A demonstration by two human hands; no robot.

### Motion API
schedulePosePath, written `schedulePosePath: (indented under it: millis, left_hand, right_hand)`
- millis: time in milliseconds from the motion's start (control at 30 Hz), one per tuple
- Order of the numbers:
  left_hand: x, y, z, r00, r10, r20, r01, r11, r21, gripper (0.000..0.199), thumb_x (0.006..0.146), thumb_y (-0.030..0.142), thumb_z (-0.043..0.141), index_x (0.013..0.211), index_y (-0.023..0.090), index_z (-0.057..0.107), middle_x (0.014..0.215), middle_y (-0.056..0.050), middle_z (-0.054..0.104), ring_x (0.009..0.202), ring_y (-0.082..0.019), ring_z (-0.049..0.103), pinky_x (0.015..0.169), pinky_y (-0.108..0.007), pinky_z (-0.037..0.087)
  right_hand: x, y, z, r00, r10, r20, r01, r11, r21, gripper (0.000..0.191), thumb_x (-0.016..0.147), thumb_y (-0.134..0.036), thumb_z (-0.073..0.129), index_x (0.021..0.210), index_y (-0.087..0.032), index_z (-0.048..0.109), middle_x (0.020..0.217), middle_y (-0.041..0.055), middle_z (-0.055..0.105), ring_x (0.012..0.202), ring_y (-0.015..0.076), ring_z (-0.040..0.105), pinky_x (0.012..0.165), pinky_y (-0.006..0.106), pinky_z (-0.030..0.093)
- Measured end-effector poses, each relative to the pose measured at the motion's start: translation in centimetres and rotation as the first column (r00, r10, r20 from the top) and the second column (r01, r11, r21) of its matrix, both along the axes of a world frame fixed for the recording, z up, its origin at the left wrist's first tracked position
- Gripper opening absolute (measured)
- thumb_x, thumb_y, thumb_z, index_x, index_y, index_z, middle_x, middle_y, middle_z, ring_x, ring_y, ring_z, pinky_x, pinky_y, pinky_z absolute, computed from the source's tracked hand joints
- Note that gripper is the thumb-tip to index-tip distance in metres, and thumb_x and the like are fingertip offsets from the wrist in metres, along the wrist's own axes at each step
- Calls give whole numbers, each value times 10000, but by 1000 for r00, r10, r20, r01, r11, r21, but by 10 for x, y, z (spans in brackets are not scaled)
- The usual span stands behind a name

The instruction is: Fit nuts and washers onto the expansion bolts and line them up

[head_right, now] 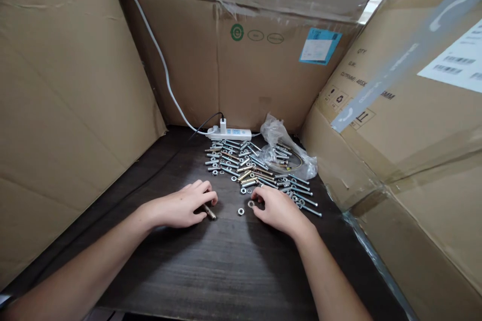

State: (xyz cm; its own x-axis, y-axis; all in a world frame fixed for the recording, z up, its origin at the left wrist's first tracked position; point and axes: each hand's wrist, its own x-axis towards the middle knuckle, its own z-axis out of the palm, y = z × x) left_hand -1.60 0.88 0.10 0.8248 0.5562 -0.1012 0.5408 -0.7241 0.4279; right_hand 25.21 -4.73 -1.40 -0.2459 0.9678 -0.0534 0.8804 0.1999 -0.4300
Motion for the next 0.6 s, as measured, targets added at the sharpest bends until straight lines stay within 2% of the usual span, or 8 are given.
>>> schedulePosePath:
  millis: [133,233,300,367,433,533,600]
  left_hand:
    - [5,-4,-5,998,-57,28,57,998,-3,101,833,142,443,861,195,525,954,-44,500,909,-190,460,756,-280,380]
    - [9,0,-13,992,6,126,-1,999,-35,80,852,157,432,870,190,502,911,-33,516,859,-174,476,749,-279,385]
    - [10,5,-18,974,70,215,-45,992,-118,65,853,180,445,887,195,498,900,-21,529,830,-162,484,737,-277,390]
    - [12,11,-23,935,156,318,-67,959,-274,52,848,211,460,889,197,489,863,-8,540,761,-143,485,695,-265,398]
    - [16,16,-27,857,280,433,-40,873,-486,57,848,208,435,892,192,468,848,-6,550,714,-124,486,652,-247,407]
    - [22,19,-32,707,515,484,49,648,-760,65,792,148,390,832,180,430,748,5,512,606,-101,462,527,-211,365]
    - [25,20,-33,613,639,464,127,500,-857,87,742,123,381,800,175,419,673,20,453,562,-94,432,483,-196,319]
  right_hand:
    - [-3,2,-3,1000,9,2,-9,1000,-1,149,773,-260,557,904,-231,621,863,22,611,742,158,557,646,260,392]
    - [-5,3,-7,1000,-11,-19,10,1000,-2,129,755,-244,559,871,-221,609,840,18,609,737,156,555,631,254,384]
    - [-5,3,-9,999,-26,-34,26,1000,-6,120,734,-229,566,848,-215,600,827,14,608,737,152,556,633,252,381]
    - [-5,3,-11,998,-36,-44,35,999,-5,116,721,-221,569,835,-214,592,824,8,607,734,147,555,640,251,379]
    - [-5,4,-12,998,-43,-46,43,999,-6,120,714,-217,568,832,-213,590,820,5,605,726,145,551,637,250,375]
    - [-6,4,-12,998,-50,-42,50,999,-20,131,705,-214,570,834,-203,595,820,12,603,722,147,547,627,249,367]
    - [-7,4,-11,998,-55,-36,54,998,-33,137,701,-213,569,834,-197,597,822,14,601,724,147,545,626,248,361]
